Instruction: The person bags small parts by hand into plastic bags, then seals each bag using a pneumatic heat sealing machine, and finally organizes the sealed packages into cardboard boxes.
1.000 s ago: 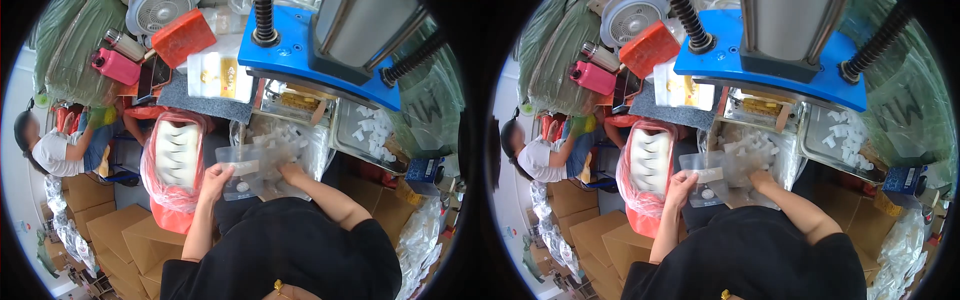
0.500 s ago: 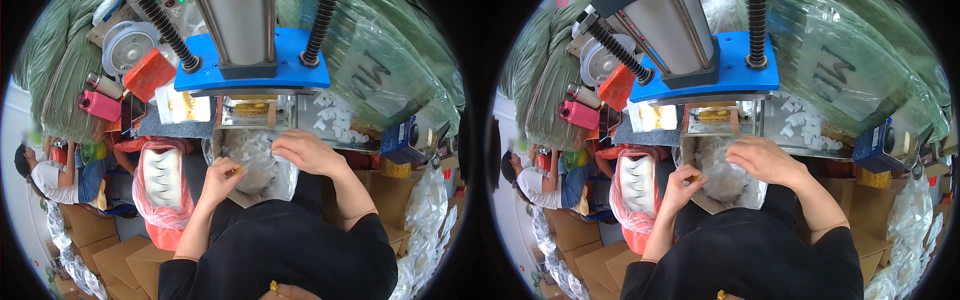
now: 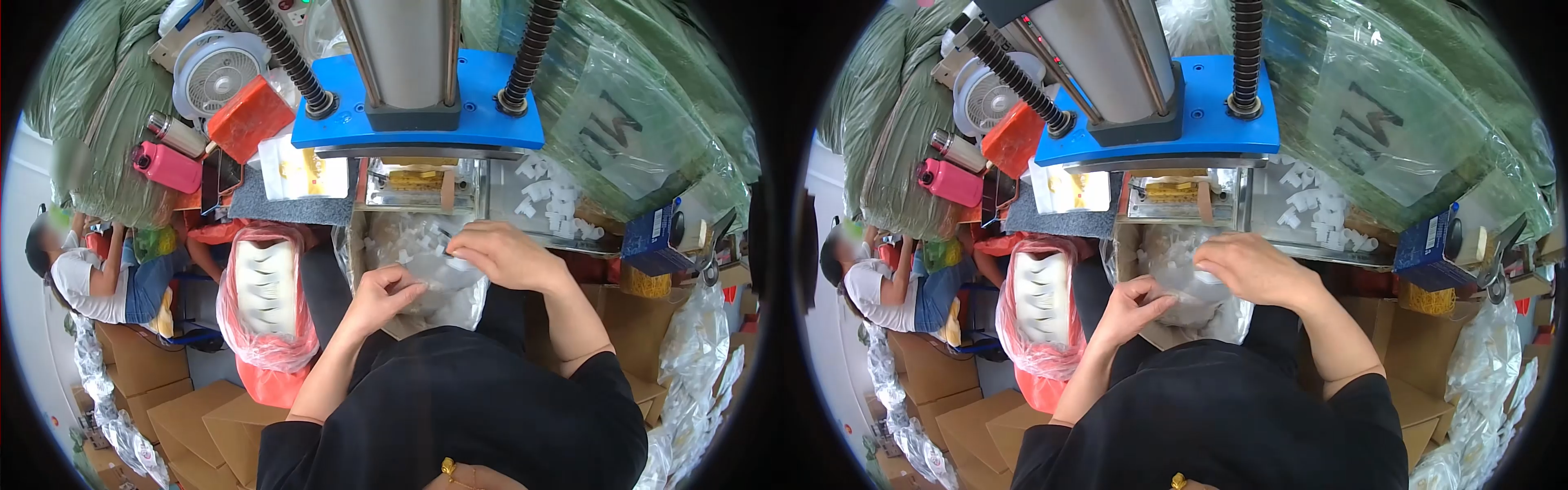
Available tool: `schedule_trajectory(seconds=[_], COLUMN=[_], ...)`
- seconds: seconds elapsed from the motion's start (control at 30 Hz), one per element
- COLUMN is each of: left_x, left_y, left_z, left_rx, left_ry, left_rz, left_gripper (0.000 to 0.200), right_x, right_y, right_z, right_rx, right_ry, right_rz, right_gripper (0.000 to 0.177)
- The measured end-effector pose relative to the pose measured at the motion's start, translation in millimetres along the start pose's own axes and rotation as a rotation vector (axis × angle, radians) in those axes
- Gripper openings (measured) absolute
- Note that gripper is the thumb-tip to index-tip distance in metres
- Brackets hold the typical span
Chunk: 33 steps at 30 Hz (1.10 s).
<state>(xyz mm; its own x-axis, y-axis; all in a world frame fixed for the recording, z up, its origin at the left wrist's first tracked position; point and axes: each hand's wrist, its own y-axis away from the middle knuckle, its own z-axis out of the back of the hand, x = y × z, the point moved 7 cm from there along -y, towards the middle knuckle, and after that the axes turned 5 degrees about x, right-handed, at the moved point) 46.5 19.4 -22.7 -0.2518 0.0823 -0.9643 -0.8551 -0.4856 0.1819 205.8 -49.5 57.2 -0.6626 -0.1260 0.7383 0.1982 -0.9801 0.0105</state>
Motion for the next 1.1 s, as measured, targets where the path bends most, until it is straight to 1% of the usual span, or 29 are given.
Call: schedule_trajectory(seconds=[0.03,0.07,0.1,0.13,0.2,0.23,0.27,0.3,0.33,0.4,0.43,0.47,0.5,0.53,0.6,0.63,0.7,0.73,0.77,0.8,0.83,0.87,0.9,0.97,1.0,1.03,1.07,1.1], left_x=[-0.4,4.8,10.3,14.8,31.3,31.3,35.0,37.7,23.7,36.2,35.4,32.8,31.3,30.9,31.3,33.1,37.7,40.7,42.5,40.5,41.4,41.8,37.9,-4.5,-14.9,-21.2,-39.6,-55.4], left_y=[-0.2,0.8,3.0,4.0,2.9,-0.7,-5.2,-10.7,-18.5,-44.2,-55.3,-65.5,-74.9,-81.3,-89.7,-92.4,-95.5,-95.1,-94.7,-94.8,-91.3,-89.0,-89.1,-75.7,-78.3,-87.1,-93.9,-110.1], left_z=[-0.8,-2.4,-3.6,-3.3,-5.2,-3.9,-1.0,1.6,5.9,12.2,17.7,21.4,23.5,24.4,25.7,26.3,28.7,27.0,26.4,25.9,31.6,41.5,52.7,98.3,132.5,170.8,206.4,239.6], left_rx=[-0.003,-0.001,-0.001,-0.012,-0.027,-0.032,-0.067,-0.102,-0.152,-0.221,-0.232,-0.234,-0.231,-0.227,-0.222,-0.220,-0.230,-0.244,-0.264,-0.263,-0.225,-0.202,-0.121,-0.252,-0.341,-0.428,-0.574,-0.771], left_ry=[0.005,0.089,0.172,0.171,0.352,0.351,0.406,0.462,0.546,0.733,0.737,0.740,0.740,0.740,0.749,0.753,0.758,0.749,0.741,0.745,0.543,0.343,0.083,-0.411,-0.371,-0.202,-0.189,-0.300], left_rz=[-0.001,0.064,0.131,0.134,0.190,0.186,0.237,0.289,0.294,0.174,0.155,0.150,0.164,0.179,0.170,0.165,0.154,0.154,0.145,0.096,0.192,0.281,0.272,-0.098,-0.112,-0.098,-0.112,-0.321], left_gripper=[0.018,0.017,0.016,0.016,0.015,0.015,0.015,0.014,0.012,0.011,0.011,0.011,0.010,0.010,0.008,0.007,0.008,0.007,0.006,0.012,0.018,0.024,0.033,0.032,0.030,0.025,0.021,0.018], right_x=[2.2,3.4,-0.3,-2.4,-29.7,-35.0,-39.2,-47.7,-55.4,-61.9,-66.5,-70.4,-72.1,-73.8,-76.7,-77.7,-80.8,-84.8,-90.0,-95.1,-99.5,-105.4,-109.4,-107.3,-104.4,-102.8,-101.9,-103.8], right_y=[-0.7,-0.1,0.2,-0.4,3.4,4.3,4.2,8.8,14.1,22.6,27.8,32.2,36.6,40.8,48.7,53.5,62.3,64.4,59.1,51.3,45.6,45.7,44.0,45.3,46.1,47.8,48.9,51.3], right_z=[0.5,0.0,-6.1,-15.1,-26.4,-29.4,-29.0,-23.5,-16.4,-2.6,2.2,6.5,8.6,10.6,14.3,17.0,29.4,35.6,35.0,34.5,28.2,25.2,24.9,31.3,34.8,35.9,34.6,31.8], right_rx=[-0.102,-0.199,-0.234,-0.227,-0.339,-0.381,-0.379,-0.452,-0.523,-0.541,-0.532,-0.525,-0.523,-0.522,-0.508,-0.504,-0.564,-0.664,-0.670,-0.678,-0.647,-0.669,-0.681,-0.657,-0.660,-0.666,-0.670,-0.674], right_ry=[-0.036,-0.075,-0.123,-0.127,-0.422,-0.487,-0.484,-0.490,-0.494,-0.430,-0.401,-0.370,-0.354,-0.349,-0.333,-0.332,-0.223,-0.150,-0.075,0.007,0.355,0.279,0.206,0.131,0.150,0.168,0.189,0.210], right_rz=[0.033,0.070,0.047,0.055,-0.169,-0.169,-0.165,-0.199,-0.233,-0.242,-0.260,-0.279,-0.286,-0.286,-0.272,-0.273,-0.327,-0.318,-0.382,-0.433,-0.286,-0.288,-0.285,-0.394,-0.398,-0.409,-0.448,-0.491], right_gripper=[0.013,0.013,0.016,0.016,0.028,0.042,0.042,0.045,0.048,0.045,0.044,0.043,0.038,0.038,0.032,0.032,0.025,0.023,0.023,0.023,0.023,0.022,0.021,0.019,0.019,0.018,0.017,0.016])
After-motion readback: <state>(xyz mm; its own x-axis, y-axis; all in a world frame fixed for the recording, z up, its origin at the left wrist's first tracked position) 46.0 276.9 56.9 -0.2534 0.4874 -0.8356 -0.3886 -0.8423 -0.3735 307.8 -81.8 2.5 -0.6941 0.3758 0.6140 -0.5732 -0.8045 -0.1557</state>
